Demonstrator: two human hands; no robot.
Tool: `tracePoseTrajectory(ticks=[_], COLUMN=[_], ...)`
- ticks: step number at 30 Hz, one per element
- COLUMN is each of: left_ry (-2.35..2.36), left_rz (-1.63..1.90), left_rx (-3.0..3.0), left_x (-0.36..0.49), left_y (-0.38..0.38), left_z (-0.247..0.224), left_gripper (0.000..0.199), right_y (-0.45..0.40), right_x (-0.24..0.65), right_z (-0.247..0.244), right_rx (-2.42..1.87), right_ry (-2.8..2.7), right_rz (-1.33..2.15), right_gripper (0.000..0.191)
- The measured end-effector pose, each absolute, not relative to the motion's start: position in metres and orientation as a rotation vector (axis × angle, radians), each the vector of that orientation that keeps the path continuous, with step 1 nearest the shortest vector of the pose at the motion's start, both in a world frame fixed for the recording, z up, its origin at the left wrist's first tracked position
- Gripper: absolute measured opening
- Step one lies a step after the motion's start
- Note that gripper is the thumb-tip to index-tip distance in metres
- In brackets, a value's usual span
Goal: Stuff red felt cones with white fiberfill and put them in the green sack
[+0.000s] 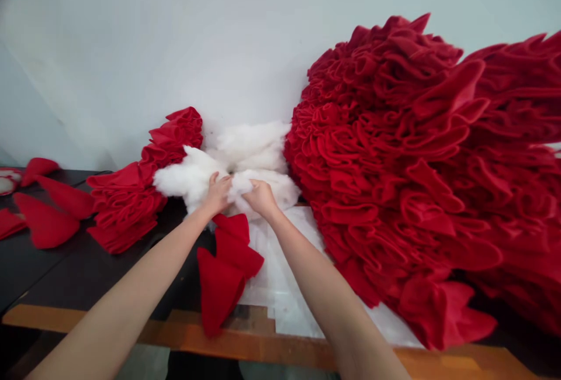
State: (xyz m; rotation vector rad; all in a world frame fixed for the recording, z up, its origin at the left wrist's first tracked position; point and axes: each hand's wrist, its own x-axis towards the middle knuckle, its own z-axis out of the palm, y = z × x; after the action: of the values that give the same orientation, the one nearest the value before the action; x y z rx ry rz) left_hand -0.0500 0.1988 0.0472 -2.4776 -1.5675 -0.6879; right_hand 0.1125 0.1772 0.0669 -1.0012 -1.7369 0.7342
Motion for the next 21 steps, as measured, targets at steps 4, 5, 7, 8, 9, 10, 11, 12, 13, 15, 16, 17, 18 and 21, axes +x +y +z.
tracePoseTrajectory(ticks=[4, 5, 7, 8, 9, 10, 11, 12, 13, 15, 16, 17, 18, 21], left_ry=[-1.597, -1.597, -1.579, -1.565, -1.552, -1.546, -1.547, -1.559, -1.591, -1.713, -1.798, -1.868, -1.942, -1.985], left_rz=[-0.755, -0.772, -0.796, -0.83, -0.891, -0.99, -1.133, -1.304, -1.499, -1.907, -2.138, -2.406, -2.683, -3.327], left_rx=[-2.425, -2.418, -2.413, -2.401, -2.377, -2.345, -2.311, -2.304, -2.345, -2.616, -2.733, -2.758, -2.673, -2.213], left_x=[-0.057, -0.058, -0.059, -0.057, -0.053, -0.047, -0.039, -0.03, -0.02, 0.003, 0.014, 0.023, 0.03, 0.04], left_y=[0.202, 0.201, 0.192, 0.184, 0.174, 0.161, 0.147, 0.131, 0.116, 0.088, 0.078, 0.07, 0.065, 0.056], left_z=[0.041, 0.043, 0.05, 0.056, 0.063, 0.07, 0.076, 0.081, 0.084, 0.083, 0.079, 0.075, 0.07, 0.058], left_gripper=[0.04, 0.044, 0.056, 0.063, 0.069, 0.074, 0.075, 0.076, 0.076, 0.079, 0.078, 0.074, 0.068, 0.049], right_y=[0.171, 0.167, 0.156, 0.149, 0.142, 0.135, 0.128, 0.12, 0.113, 0.098, 0.09, 0.082, 0.074, 0.055], right_x=[0.151, 0.163, 0.188, 0.199, 0.208, 0.214, 0.217, 0.217, 0.214, 0.2, 0.193, 0.185, 0.18, 0.177], right_z=[0.072, 0.075, 0.079, 0.08, 0.08, 0.078, 0.076, 0.073, 0.07, 0.064, 0.061, 0.059, 0.058, 0.056], right_rx=[-0.959, -0.955, -0.937, -0.922, -0.906, -0.891, -0.879, -0.87, -0.86, -0.835, -0.819, -0.803, -0.792, -0.856], right_ry=[-1.527, -1.457, -1.296, -1.216, -1.149, -1.106, -1.091, -1.084, -1.091, -1.161, -1.229, -1.317, -1.41, -1.588], right_rz=[0.817, 0.84, 0.928, 0.983, 1.035, 1.077, 1.102, 1.118, 1.138, 1.186, 1.209, 1.222, 1.212, 1.024], right_gripper=[0.025, 0.027, 0.031, 0.034, 0.037, 0.04, 0.043, 0.047, 0.05, 0.053, 0.053, 0.053, 0.053, 0.069])
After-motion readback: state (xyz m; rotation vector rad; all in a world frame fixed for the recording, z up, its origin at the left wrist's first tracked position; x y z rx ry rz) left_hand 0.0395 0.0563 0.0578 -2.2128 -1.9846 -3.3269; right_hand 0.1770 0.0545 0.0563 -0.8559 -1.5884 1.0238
